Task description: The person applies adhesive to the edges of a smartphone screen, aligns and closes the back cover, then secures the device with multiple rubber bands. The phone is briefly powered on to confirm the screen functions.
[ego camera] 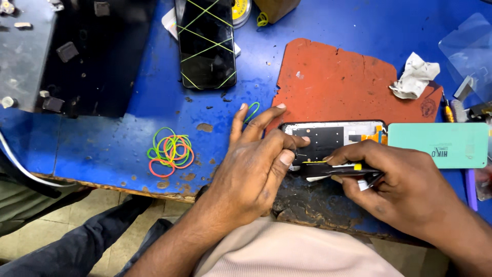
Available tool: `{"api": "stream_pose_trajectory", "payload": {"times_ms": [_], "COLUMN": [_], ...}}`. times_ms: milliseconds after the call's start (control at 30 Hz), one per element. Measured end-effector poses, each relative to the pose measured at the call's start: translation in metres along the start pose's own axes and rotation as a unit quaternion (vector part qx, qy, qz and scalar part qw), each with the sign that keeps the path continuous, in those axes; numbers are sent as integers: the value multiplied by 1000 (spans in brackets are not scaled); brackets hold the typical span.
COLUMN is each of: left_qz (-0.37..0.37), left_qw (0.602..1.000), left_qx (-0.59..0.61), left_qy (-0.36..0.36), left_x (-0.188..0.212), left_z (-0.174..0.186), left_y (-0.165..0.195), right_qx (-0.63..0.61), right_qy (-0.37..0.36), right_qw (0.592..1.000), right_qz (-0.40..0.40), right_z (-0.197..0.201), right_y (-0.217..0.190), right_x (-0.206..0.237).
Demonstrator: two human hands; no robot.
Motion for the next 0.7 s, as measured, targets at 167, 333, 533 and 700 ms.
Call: {"api": "stream_pose_trajectory", "payload": {"times_ms": [167,333,533,700], "left_qz": [1,-4,6,2], "left_qw": [1000,1000,1000,1000], "left_qx": [1,0,7,5], "left_qy": [0,0,-3,0], "left_x": [1,0,0,-1], "left_z": [0,0,0,0], "left_y": [-1,-1,-4,-4], "right_qx": [-20,-10,-1,19], "right_qy": [31,11,11,-4], "right_qw": [999,1000,1000,1000], "right_qz": [24,0,4,-7], "right_z": [5,3,2,4], "right_y": [-3,0,4,9], "right_x": [-1,-3,-2,-4]}}
Point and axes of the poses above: each hand's wrist, its own x-axis away from the middle knuckle, its own z-axis out of the back of the hand, y = z × x, the point moved 5 cm from there along -x, towards the middle knuckle, and after that the axes turned 9 degrees about x, right-handed, at the moved point
